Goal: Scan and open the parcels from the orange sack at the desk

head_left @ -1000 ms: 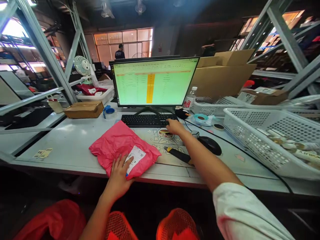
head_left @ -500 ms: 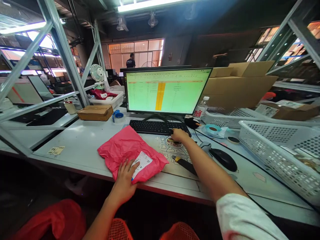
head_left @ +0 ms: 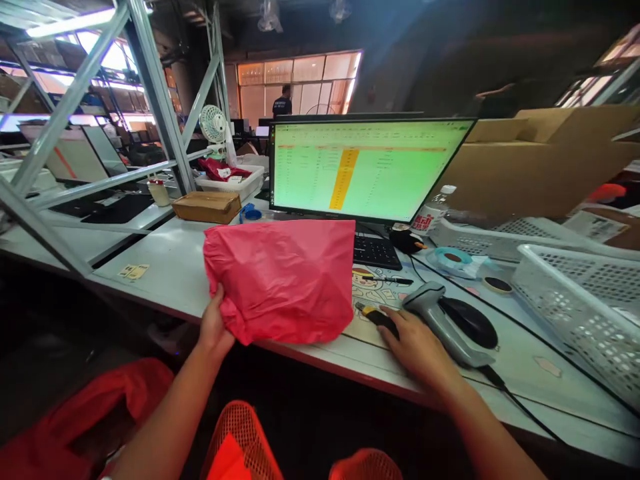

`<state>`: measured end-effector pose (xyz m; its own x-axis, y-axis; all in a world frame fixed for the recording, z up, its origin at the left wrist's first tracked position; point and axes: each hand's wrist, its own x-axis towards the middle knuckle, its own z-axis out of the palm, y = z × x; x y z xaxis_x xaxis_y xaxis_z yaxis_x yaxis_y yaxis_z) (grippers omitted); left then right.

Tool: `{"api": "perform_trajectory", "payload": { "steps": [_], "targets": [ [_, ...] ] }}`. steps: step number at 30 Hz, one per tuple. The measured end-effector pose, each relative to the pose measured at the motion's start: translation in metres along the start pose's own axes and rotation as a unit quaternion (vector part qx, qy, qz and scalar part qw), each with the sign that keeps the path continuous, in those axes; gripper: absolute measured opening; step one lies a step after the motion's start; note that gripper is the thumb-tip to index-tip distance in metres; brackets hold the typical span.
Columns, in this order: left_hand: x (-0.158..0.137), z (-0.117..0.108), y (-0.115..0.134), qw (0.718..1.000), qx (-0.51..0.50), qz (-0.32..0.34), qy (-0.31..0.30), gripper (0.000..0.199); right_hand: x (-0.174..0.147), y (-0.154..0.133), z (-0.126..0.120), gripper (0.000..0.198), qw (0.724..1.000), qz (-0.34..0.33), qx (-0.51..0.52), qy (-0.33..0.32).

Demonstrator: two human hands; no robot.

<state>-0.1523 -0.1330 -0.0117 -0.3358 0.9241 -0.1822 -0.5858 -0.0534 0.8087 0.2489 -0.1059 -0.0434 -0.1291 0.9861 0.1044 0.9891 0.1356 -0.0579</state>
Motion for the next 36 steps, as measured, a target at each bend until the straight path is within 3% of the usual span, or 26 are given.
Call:
{"api": "perform_trajectory", "payload": {
  "steps": [2, 3, 5, 6, 8, 11, 13, 14, 16, 20, 23, 25, 28, 31, 36],
  "targets": [
    [0.011, -0.01, -0.011, 0.991, 0.122, 0.043, 0.043, 0.048, 0.002, 0.004, 0.005, 0.058, 1.0, 0.014, 0.015, 0.021],
    [0.015, -0.017, -0.013, 0.972, 0.204, 0.095, 0.074, 0.056, 0.004, 0.006, 0.005, 0.059, 0.999, 0.025, 0.023, 0.032],
    [0.022, -0.028, -0.005, 0.896, 0.365, 0.225, 0.114, 0.072, 0.007, 0.009, 0.002, 0.061, 0.996, 0.045, 0.04, 0.059],
    [0.023, -0.029, 0.002, 0.854, 0.427, 0.278, 0.105, 0.073, 0.01, 0.009, -0.002, 0.061, 0.995, 0.049, 0.05, 0.074],
    [0.026, -0.021, 0.014, 0.79, 0.518, 0.327, 0.025, 0.061, 0.017, 0.001, -0.014, 0.059, 0.991, 0.03, 0.077, 0.105],
    [0.031, 0.008, 0.012, 0.698, 0.635, 0.31, -0.117, 0.048, 0.032, -0.029, -0.036, 0.054, 0.978, -0.055, 0.142, 0.145],
    [0.037, 0.027, -0.005, 0.639, 0.702, 0.284, -0.136, 0.041, 0.041, -0.059, -0.046, 0.049, 0.96, -0.135, 0.193, 0.152],
    [0.039, 0.033, -0.015, 0.623, 0.722, 0.272, -0.131, 0.034, 0.045, -0.075, -0.048, 0.047, 0.952, -0.172, 0.212, 0.142],
    [0.044, 0.037, -0.034, 0.616, 0.734, 0.263, -0.113, 0.019, 0.051, -0.104, -0.048, 0.044, 0.943, -0.222, 0.228, 0.094],
    [0.05, 0.026, -0.051, 0.646, 0.689, 0.321, -0.075, 0.024, 0.057, -0.145, -0.03, 0.042, 0.947, -0.25, 0.2, 0.001],
    [0.055, 0.016, -0.054, 0.68, 0.607, 0.404, -0.073, 0.02, 0.058, -0.16, -0.02, 0.042, 0.955, -0.241, 0.174, -0.005],
    [0.057, 0.012, -0.056, 0.682, 0.579, 0.44, -0.081, 0.019, 0.058, -0.16, -0.02, 0.043, 0.962, -0.224, 0.157, 0.01],
    [0.056, 0.009, -0.057, 0.674, 0.577, 0.451, -0.093, 0.023, 0.058, -0.137, -0.029, 0.045, 0.978, -0.172, 0.108, 0.038],
    [0.052, 0.006, -0.054, 0.676, 0.584, 0.437, -0.105, 0.026, 0.056, -0.092, -0.035, 0.046, 0.994, -0.085, 0.044, 0.045],
    [0.046, 0.005, -0.033, 0.683, 0.624, 0.366, -0.102, 0.032, 0.039, -0.017, -0.02, 0.051, 0.997, 0.062, -0.033, 0.02]
  ]
}}
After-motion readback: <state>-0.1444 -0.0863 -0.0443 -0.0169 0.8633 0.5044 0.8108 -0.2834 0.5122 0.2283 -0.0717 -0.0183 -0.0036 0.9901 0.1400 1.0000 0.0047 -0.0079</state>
